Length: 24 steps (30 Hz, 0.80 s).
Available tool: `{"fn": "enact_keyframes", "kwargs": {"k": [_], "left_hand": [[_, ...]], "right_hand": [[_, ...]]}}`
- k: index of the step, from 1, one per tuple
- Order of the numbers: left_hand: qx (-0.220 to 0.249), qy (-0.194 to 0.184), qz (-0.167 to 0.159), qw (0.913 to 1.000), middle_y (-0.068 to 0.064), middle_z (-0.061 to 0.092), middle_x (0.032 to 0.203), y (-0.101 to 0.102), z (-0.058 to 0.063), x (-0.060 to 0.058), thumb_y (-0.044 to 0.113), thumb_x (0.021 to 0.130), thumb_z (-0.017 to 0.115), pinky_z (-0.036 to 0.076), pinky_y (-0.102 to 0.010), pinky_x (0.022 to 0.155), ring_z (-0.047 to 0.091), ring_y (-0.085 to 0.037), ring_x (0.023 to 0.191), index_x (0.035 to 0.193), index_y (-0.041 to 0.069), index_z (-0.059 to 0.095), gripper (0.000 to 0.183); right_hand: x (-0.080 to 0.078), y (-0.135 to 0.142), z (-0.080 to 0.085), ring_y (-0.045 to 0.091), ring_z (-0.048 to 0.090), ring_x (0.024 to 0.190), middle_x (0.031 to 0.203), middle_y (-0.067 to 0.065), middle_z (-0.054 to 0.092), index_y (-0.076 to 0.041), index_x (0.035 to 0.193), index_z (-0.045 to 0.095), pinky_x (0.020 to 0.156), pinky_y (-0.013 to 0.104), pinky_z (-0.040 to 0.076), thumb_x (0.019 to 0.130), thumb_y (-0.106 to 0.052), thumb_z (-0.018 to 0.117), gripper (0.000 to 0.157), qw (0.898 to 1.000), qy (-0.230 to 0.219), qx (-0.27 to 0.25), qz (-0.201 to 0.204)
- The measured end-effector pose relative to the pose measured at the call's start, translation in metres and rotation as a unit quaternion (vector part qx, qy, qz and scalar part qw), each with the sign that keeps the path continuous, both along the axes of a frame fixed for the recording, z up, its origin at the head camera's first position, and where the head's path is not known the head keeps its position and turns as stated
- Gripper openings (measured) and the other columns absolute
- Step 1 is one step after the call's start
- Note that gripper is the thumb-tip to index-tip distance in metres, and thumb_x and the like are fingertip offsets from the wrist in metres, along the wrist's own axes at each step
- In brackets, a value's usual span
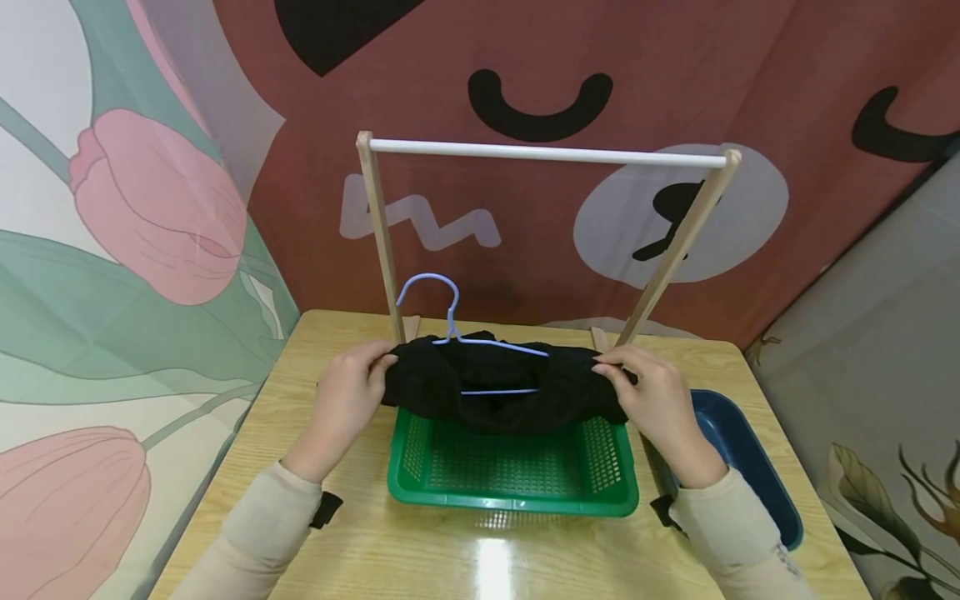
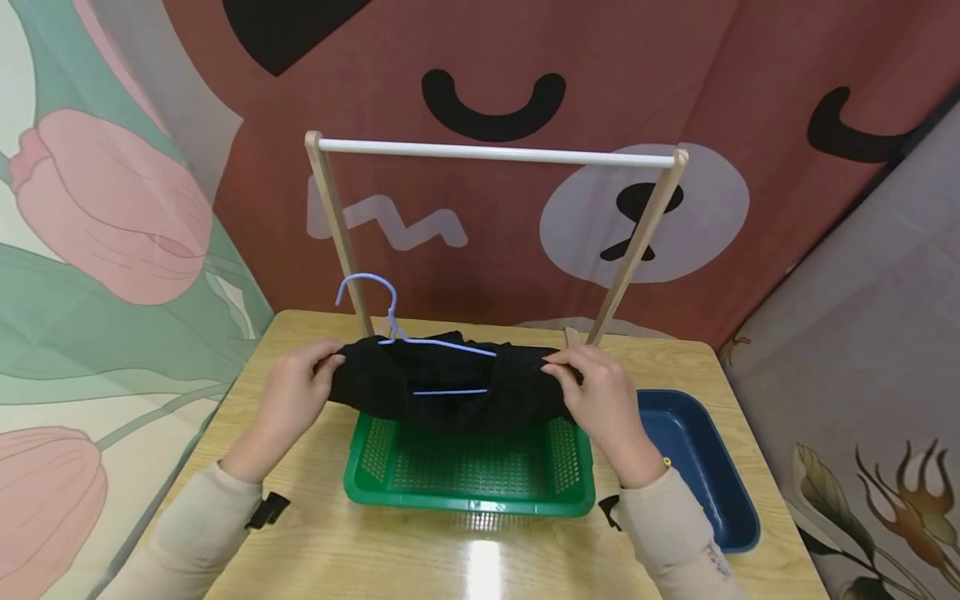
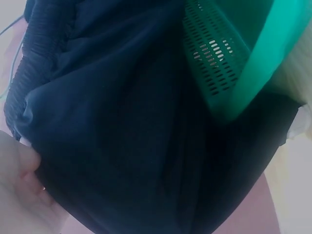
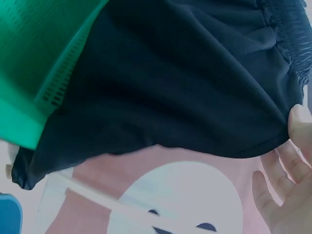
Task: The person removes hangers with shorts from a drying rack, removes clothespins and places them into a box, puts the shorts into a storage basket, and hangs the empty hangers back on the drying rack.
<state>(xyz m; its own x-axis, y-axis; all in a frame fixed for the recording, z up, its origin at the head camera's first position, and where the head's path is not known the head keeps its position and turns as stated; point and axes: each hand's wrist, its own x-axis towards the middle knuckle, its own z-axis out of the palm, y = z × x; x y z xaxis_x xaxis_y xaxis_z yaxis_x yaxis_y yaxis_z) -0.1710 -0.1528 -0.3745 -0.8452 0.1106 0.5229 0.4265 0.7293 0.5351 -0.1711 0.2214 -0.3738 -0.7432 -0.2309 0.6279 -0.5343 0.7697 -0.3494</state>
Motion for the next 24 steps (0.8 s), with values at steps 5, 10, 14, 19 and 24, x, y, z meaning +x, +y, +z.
{"fn": "enact_keyframes", "kwargs": {"k": [5,10,14,19,24], "left_hand": [[0.021,-0.016,-0.001,0.9997,-0.019,0.072,0.098,-0.005,-0.003,0.001,-0.003,0.092,0.066,0.055,-0.049,0.078,0.068,-0.035,0.089,0.099,-0.003,0.072,0.009],[0.027,-0.021,-0.002,0.9994,-0.018,0.072,0.095,-0.005,-0.002,0.0,-0.001,0.093,0.066,0.055,-0.048,0.075,0.069,-0.034,0.085,0.098,-0.003,0.072,0.008],[0.035,-0.03,-0.001,0.9989,-0.018,0.072,0.095,-0.003,0.0,0.001,0.0,0.093,0.066,0.055,-0.047,0.073,0.069,-0.033,0.083,0.099,-0.003,0.073,0.009],[0.044,-0.043,-0.009,0.998,-0.017,0.073,0.095,-0.001,0.0,0.001,0.0,0.094,0.066,0.056,-0.046,0.073,0.069,-0.032,0.084,0.099,-0.002,0.073,0.01],[0.055,-0.031,-0.01,0.9979,-0.016,0.074,0.095,0.002,-0.002,0.001,-0.001,0.092,0.068,0.056,-0.047,0.074,0.07,-0.032,0.085,0.098,-0.002,0.074,0.009]], "right_hand": [[0.0,0.013,0.0,0.024,0.066,0.075,0.091,0.009,0.072,-0.005,0.095,0.075,0.059,0.039,0.049,0.085,-0.002,0.076,0.011,0.999,-0.016,-0.013,-0.027],[-0.003,0.028,-0.003,0.026,0.064,0.081,0.09,0.012,0.071,-0.002,0.097,0.074,0.066,0.023,0.045,0.088,0.0,0.073,0.01,0.998,-0.034,-0.034,-0.049],[-0.006,0.039,-0.005,0.027,0.062,0.08,0.092,0.014,0.071,0.0,0.098,0.074,0.062,0.014,0.039,0.089,-0.001,0.072,0.009,0.996,-0.041,-0.045,-0.063],[-0.01,0.053,-0.009,0.026,0.06,0.079,0.092,0.017,0.071,0.002,0.097,0.073,0.063,0.011,0.038,0.089,0.001,0.072,0.009,0.994,-0.04,-0.054,-0.081],[-0.014,0.061,-0.015,0.012,0.057,0.078,0.091,0.017,0.071,0.002,0.096,0.074,0.065,0.012,0.038,0.088,0.001,0.072,0.008,0.994,-0.041,-0.054,-0.089]]}}
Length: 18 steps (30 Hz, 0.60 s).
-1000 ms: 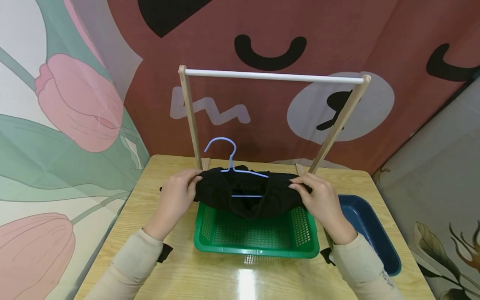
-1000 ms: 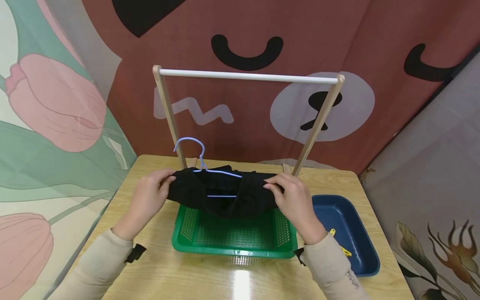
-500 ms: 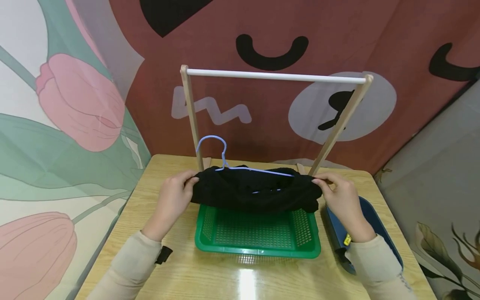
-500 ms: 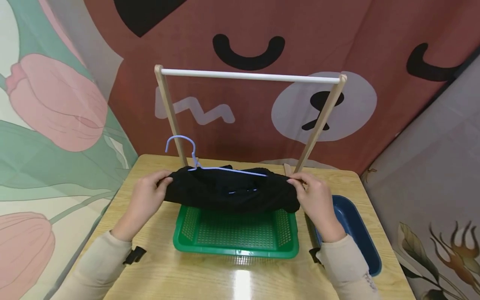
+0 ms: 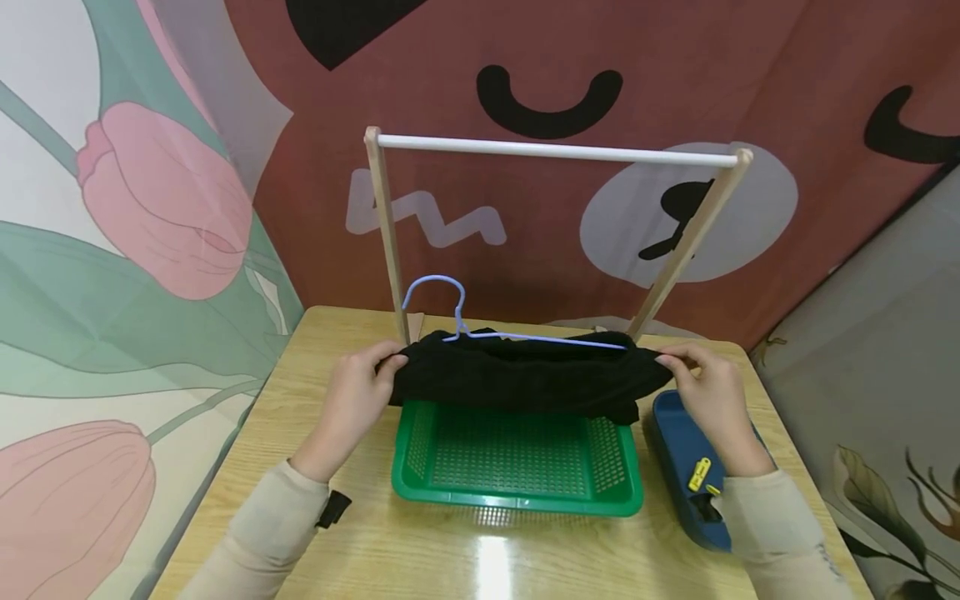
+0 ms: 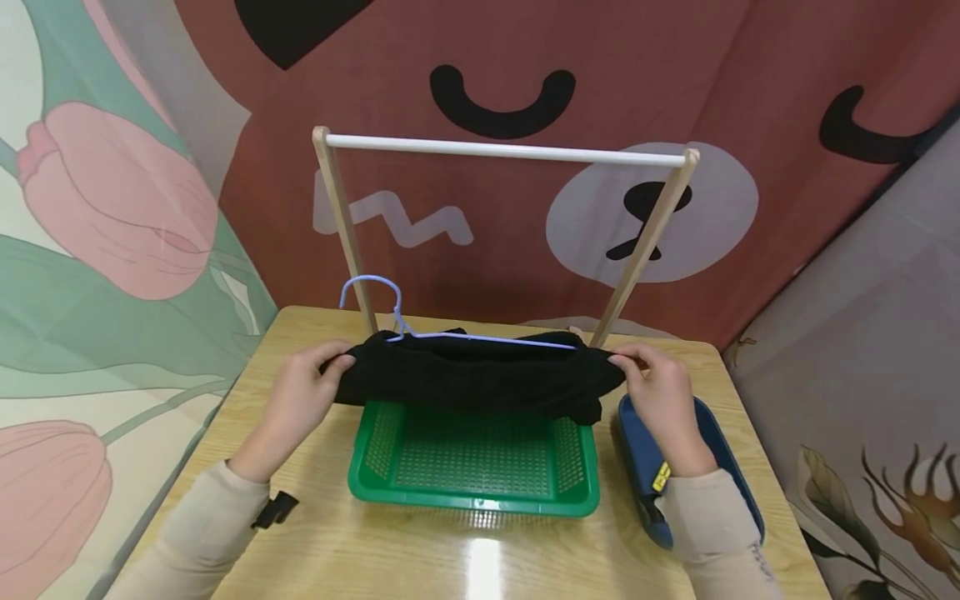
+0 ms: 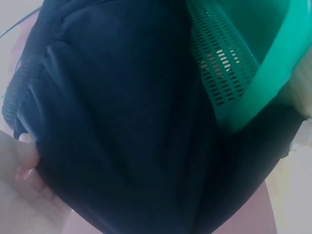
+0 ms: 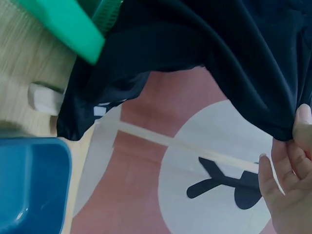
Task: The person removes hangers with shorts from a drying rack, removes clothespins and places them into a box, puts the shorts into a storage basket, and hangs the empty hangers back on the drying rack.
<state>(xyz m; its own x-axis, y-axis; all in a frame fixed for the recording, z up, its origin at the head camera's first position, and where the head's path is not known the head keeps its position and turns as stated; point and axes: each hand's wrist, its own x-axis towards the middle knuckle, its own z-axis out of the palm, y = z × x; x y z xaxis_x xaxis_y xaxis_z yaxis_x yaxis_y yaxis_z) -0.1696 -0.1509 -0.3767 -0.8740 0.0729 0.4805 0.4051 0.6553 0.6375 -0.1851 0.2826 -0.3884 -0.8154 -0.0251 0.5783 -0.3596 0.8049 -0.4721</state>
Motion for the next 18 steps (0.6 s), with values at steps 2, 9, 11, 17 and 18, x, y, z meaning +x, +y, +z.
{"fn": "enact_keyframes", "kwargs": {"k": [2,9,11,17,18], "left_hand": [[0.004,0.005,0.002,1.0,-0.016,0.074,0.094,0.0,-0.001,0.0,-0.002,0.091,0.068,0.056,-0.047,0.075,0.07,-0.032,0.085,0.098,-0.002,0.074,0.009],[0.025,-0.029,0.005,0.9993,-0.015,0.073,0.098,-0.003,-0.003,0.003,0.0,0.094,0.065,0.055,-0.048,0.078,0.07,-0.032,0.09,0.101,-0.001,0.074,0.011],[0.029,-0.044,0.007,0.9986,-0.016,0.073,0.099,-0.005,-0.003,0.003,0.002,0.095,0.064,0.055,-0.048,0.078,0.069,-0.033,0.092,0.103,-0.001,0.074,0.012],[0.04,-0.076,0.019,0.9961,-0.016,0.073,0.103,-0.007,-0.005,0.003,0.005,0.097,0.063,0.054,-0.049,0.081,0.068,-0.033,0.096,0.106,0.0,0.074,0.015],[0.04,-0.077,0.02,0.996,-0.015,0.073,0.103,-0.008,-0.005,0.003,0.005,0.097,0.063,0.054,-0.049,0.081,0.068,-0.033,0.096,0.105,0.001,0.074,0.015]], "right_hand": [[-0.002,0.003,-0.002,0.003,0.053,0.078,0.089,0.017,0.071,0.003,0.094,0.073,0.065,0.012,0.037,0.087,0.002,0.073,0.007,1.0,0.004,0.001,-0.007],[-0.006,0.01,-0.008,0.009,0.056,0.078,0.089,0.02,0.071,0.004,0.094,0.073,0.065,0.013,0.037,0.088,0.0,0.073,0.007,1.0,-0.005,0.0,-0.03],[-0.006,0.012,-0.009,0.014,0.057,0.078,0.089,0.02,0.071,0.005,0.094,0.072,0.066,0.013,0.037,0.088,0.0,0.072,0.007,0.999,-0.01,0.001,-0.034],[-0.006,0.015,-0.012,0.024,0.061,0.077,0.087,0.019,0.071,0.004,0.091,0.072,0.067,0.011,0.037,0.087,0.002,0.073,0.005,0.999,-0.009,0.006,-0.034],[-0.005,0.014,-0.013,0.026,0.062,0.076,0.087,0.019,0.071,0.004,0.091,0.072,0.067,0.011,0.037,0.087,0.002,0.074,0.005,0.999,-0.008,0.008,-0.031]]}}
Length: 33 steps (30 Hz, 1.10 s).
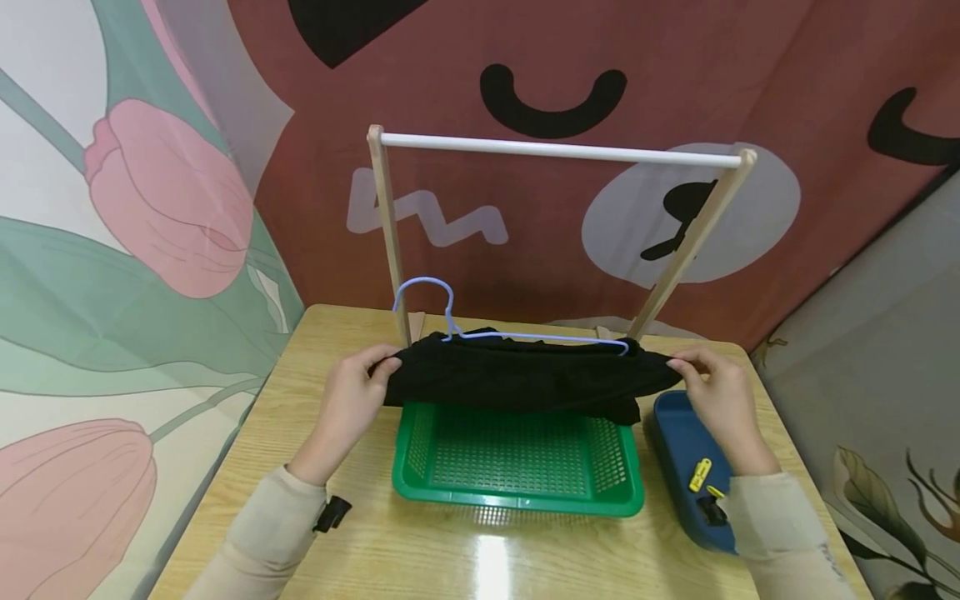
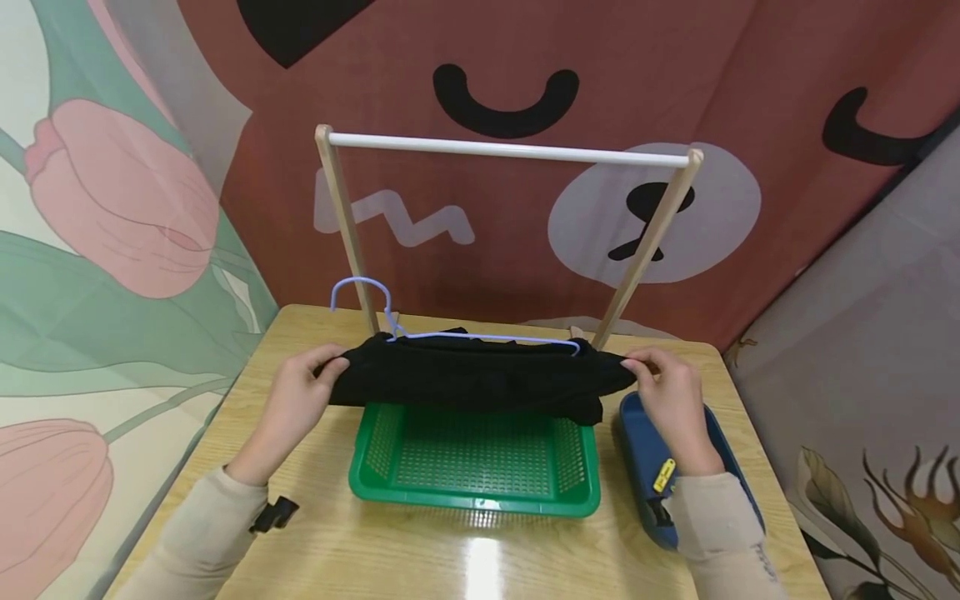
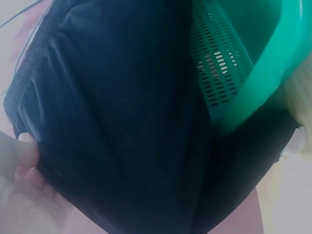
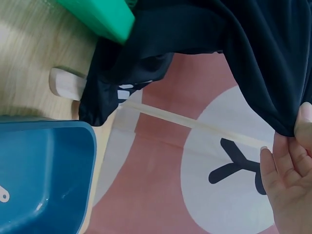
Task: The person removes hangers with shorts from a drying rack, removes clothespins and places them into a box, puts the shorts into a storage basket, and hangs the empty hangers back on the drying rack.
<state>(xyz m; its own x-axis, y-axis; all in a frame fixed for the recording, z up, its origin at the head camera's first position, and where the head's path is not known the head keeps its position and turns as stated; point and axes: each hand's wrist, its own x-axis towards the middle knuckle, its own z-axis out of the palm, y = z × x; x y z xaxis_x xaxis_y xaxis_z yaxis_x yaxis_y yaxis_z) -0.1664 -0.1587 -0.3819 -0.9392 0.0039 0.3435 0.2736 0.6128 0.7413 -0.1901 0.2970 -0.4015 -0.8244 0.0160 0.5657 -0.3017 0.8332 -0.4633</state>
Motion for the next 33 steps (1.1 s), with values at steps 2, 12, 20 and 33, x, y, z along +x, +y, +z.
{"fn": "enact_keyframes", "kwargs": {"k": [2,12,20,33], "left_hand": [[0.003,0.0,-0.001,1.0,-0.015,0.073,0.102,0.0,0.0,0.0,0.005,0.097,0.063,0.054,-0.048,0.082,0.068,-0.033,0.096,0.105,0.001,0.074,0.014],[0.013,-0.003,0.001,0.9999,-0.016,0.072,0.106,0.003,0.004,0.001,0.006,0.098,0.062,0.053,-0.048,0.082,0.067,-0.032,0.097,0.108,0.0,0.073,0.016],[0.022,0.004,-0.009,0.9997,-0.015,0.073,0.103,0.009,0.004,0.004,0.004,0.096,0.064,0.054,-0.048,0.084,0.067,-0.032,0.099,0.104,-0.001,0.074,0.014],[0.021,0.011,-0.017,0.9996,-0.015,0.073,0.104,0.014,-0.001,0.006,0.004,0.095,0.066,0.054,-0.047,0.084,0.068,-0.03,0.098,0.105,0.0,0.074,0.014]], "right_hand": [[0.002,-0.001,-0.002,0.031,0.063,0.076,0.086,0.018,0.071,0.004,0.09,0.072,0.067,0.011,0.037,0.086,0.002,0.074,0.005,1.0,0.0,0.005,0.007],[0.013,-0.009,-0.016,0.027,0.065,0.075,0.085,0.01,0.07,-0.003,0.093,0.072,0.058,0.023,0.046,0.09,-0.004,0.072,0.003,0.998,-0.04,0.034,0.047],[0.022,-0.02,-0.028,0.007,0.052,0.055,0.083,0.007,0.071,-0.005,0.094,0.073,0.048,0.026,0.041,0.087,-0.004,0.074,0.007,0.992,-0.062,0.066,0.083],[0.031,-0.047,-0.03,0.012,0.061,0.069,0.088,0.001,0.071,-0.011,0.092,0.076,0.058,0.032,0.049,0.086,-0.011,0.077,0.007,0.974,-0.141,0.125,0.129]]}}
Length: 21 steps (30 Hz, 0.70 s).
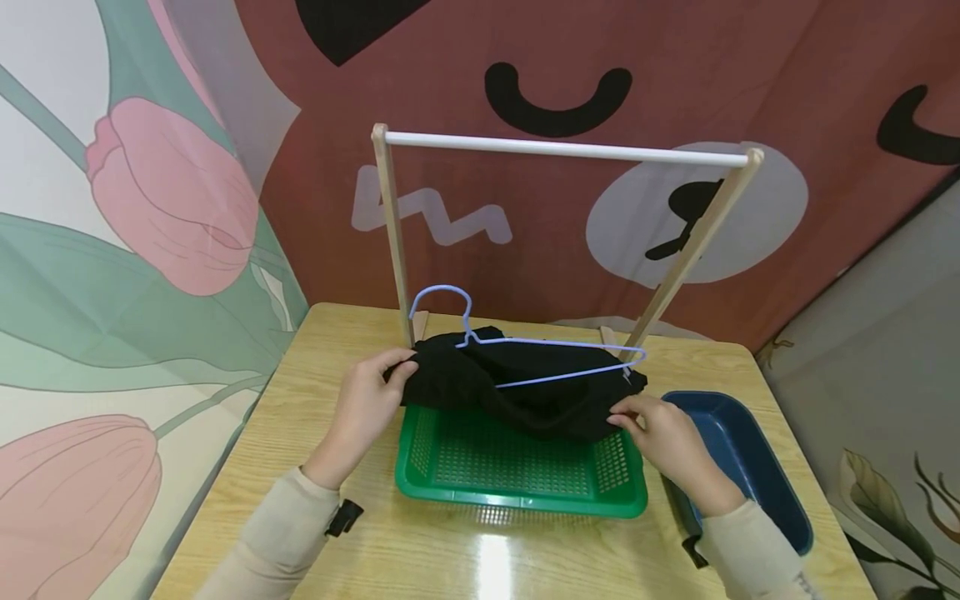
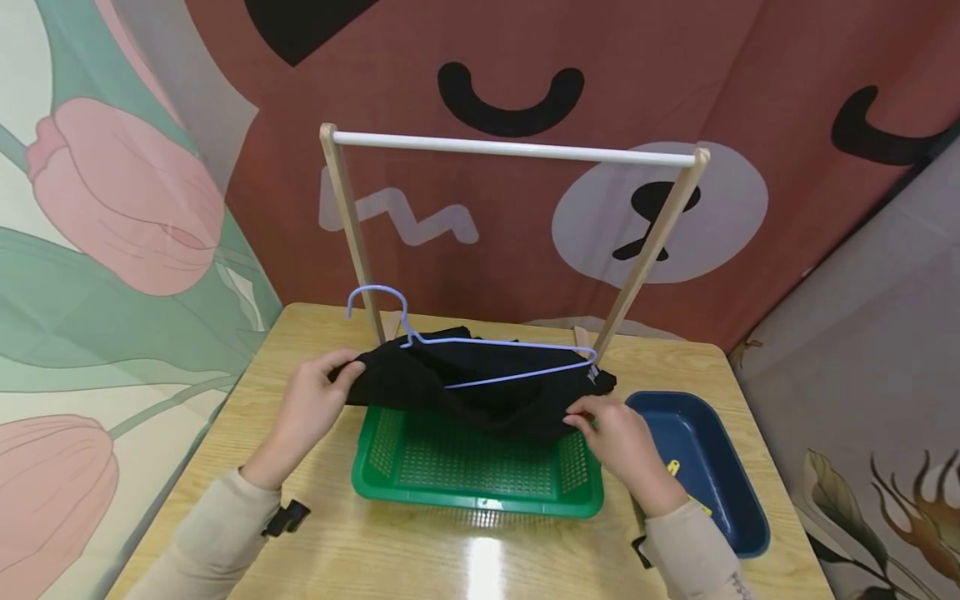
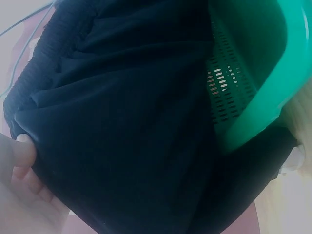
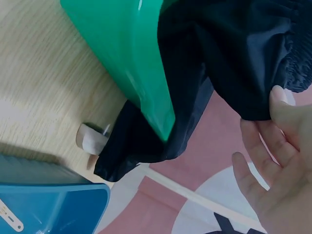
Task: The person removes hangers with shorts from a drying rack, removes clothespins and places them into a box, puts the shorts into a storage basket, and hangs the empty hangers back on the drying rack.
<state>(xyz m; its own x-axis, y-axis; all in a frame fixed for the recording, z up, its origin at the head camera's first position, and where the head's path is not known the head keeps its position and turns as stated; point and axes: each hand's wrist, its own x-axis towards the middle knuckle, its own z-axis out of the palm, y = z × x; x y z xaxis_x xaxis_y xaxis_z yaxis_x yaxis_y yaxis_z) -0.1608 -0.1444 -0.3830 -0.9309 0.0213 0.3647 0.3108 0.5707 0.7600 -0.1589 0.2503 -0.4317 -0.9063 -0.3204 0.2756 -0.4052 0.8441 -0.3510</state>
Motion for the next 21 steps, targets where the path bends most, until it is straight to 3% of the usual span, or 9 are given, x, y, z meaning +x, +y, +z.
{"fn": "enact_keyframes", "kwargs": {"k": [12,17,21], "left_hand": [[0.006,-0.001,0.002,1.0,-0.015,0.073,0.105,0.003,-0.001,0.001,0.005,0.095,0.066,0.054,-0.046,0.084,0.068,-0.03,0.097,0.106,0.0,0.074,0.015],[0.003,-0.002,-0.001,1.0,-0.014,0.073,0.105,0.004,-0.001,0.001,0.005,0.095,0.066,0.055,-0.046,0.08,0.068,-0.028,0.093,0.107,0.001,0.074,0.015],[0.002,-0.004,-0.004,1.0,-0.014,0.073,0.106,0.004,-0.001,0.002,0.005,0.095,0.066,0.054,-0.045,0.078,0.068,-0.026,0.087,0.108,0.001,0.074,0.016]], "right_hand": [[0.006,-0.005,0.006,0.007,0.06,0.068,0.088,-0.003,0.071,-0.012,0.096,0.077,0.058,0.032,0.048,0.091,-0.015,0.073,0.007,0.998,-0.064,0.027,0.011],[0.009,-0.006,0.013,0.007,0.061,0.071,0.092,-0.003,0.072,-0.013,0.099,0.076,0.06,0.032,0.049,0.092,-0.016,0.071,0.009,0.998,-0.061,0.032,0.015],[0.013,-0.01,0.021,0.009,0.063,0.074,0.093,-0.005,0.072,-0.015,0.1,0.076,0.062,0.032,0.05,0.091,-0.016,0.073,0.009,0.998,-0.031,0.035,0.032]]}}
